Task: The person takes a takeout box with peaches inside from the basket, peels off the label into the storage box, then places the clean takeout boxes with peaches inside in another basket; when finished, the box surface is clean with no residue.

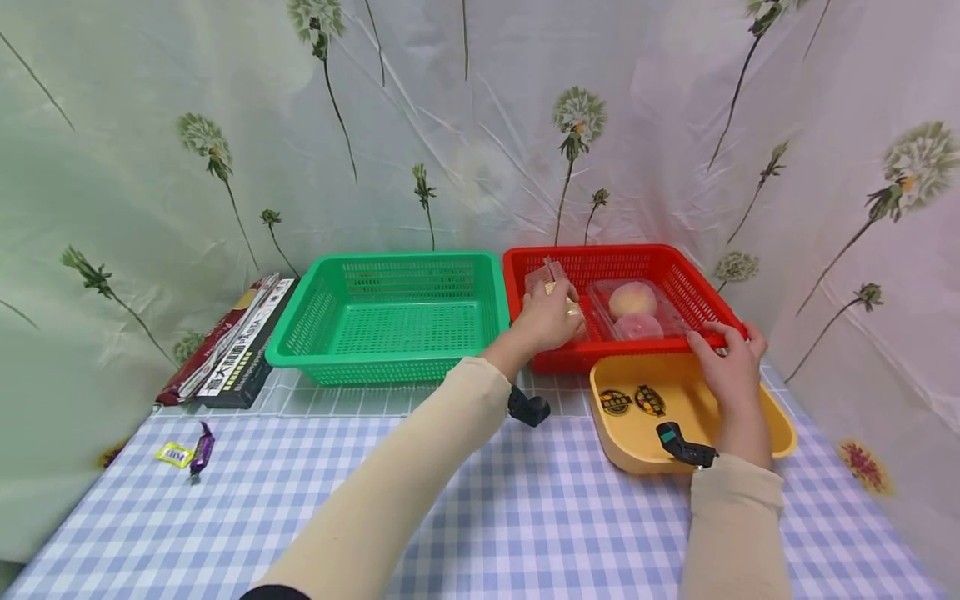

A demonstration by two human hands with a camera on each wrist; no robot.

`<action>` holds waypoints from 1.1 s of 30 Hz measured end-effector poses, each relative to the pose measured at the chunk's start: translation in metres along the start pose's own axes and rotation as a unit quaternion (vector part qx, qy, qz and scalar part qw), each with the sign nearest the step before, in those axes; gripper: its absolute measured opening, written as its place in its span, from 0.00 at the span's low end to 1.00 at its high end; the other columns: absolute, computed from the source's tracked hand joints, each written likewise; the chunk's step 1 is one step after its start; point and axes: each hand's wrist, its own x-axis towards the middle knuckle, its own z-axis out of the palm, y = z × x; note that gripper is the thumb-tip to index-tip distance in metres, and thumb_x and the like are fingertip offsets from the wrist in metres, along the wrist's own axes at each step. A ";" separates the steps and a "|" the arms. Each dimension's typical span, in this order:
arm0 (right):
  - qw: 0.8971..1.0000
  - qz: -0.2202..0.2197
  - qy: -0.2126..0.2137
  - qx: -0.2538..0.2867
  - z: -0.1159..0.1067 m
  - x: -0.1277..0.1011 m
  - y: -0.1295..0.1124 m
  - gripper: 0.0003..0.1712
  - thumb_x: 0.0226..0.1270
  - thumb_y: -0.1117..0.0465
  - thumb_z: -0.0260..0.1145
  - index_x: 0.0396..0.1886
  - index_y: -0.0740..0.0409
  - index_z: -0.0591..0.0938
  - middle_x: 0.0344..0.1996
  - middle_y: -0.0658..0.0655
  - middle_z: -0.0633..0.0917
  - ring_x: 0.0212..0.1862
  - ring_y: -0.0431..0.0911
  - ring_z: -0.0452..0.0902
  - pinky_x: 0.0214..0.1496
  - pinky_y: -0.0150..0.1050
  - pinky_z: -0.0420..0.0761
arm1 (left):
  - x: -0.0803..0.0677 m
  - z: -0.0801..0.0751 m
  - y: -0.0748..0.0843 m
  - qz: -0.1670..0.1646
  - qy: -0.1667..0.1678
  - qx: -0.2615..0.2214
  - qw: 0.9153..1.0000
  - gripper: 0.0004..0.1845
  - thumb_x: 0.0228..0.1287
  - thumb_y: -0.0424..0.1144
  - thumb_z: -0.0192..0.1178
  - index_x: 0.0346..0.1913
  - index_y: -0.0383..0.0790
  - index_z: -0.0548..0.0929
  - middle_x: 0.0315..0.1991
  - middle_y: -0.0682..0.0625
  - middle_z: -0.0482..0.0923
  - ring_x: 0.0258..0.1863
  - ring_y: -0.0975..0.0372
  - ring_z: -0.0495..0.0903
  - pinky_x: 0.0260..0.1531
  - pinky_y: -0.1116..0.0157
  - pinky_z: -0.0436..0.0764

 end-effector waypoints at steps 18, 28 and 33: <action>1.000 0.000 0.003 -0.004 0.001 -0.003 -0.002 0.40 0.76 0.42 0.50 0.75 0.66 0.61 0.79 0.65 0.31 0.78 0.71 0.31 0.74 0.69 0.54 | 0.005 -0.008 -0.013 -0.002 -0.023 -0.114 0.993 0.28 0.65 0.29 0.55 0.69 0.44 0.73 0.65 0.50 0.77 0.54 0.60 0.74 0.41 0.71 0.79; 1.000 0.012 0.000 0.001 0.005 -0.002 -0.003 0.41 0.76 0.41 0.50 0.76 0.66 0.60 0.79 0.64 0.30 0.79 0.71 0.31 0.75 0.69 0.54 | -0.018 0.001 -0.029 0.033 0.038 -0.243 0.969 0.25 0.68 0.34 0.53 0.68 0.50 0.74 0.68 0.52 0.72 0.67 0.58 0.72 0.66 0.55 0.75; 1.000 0.008 0.001 0.002 0.005 -0.001 -0.002 0.40 0.76 0.42 0.51 0.75 0.66 0.61 0.79 0.64 0.31 0.79 0.71 0.31 0.75 0.68 0.53 | -0.039 0.005 -0.040 0.075 0.043 -0.265 0.960 0.24 0.69 0.35 0.54 0.67 0.48 0.74 0.64 0.47 0.75 0.55 0.53 0.78 0.57 0.56 0.80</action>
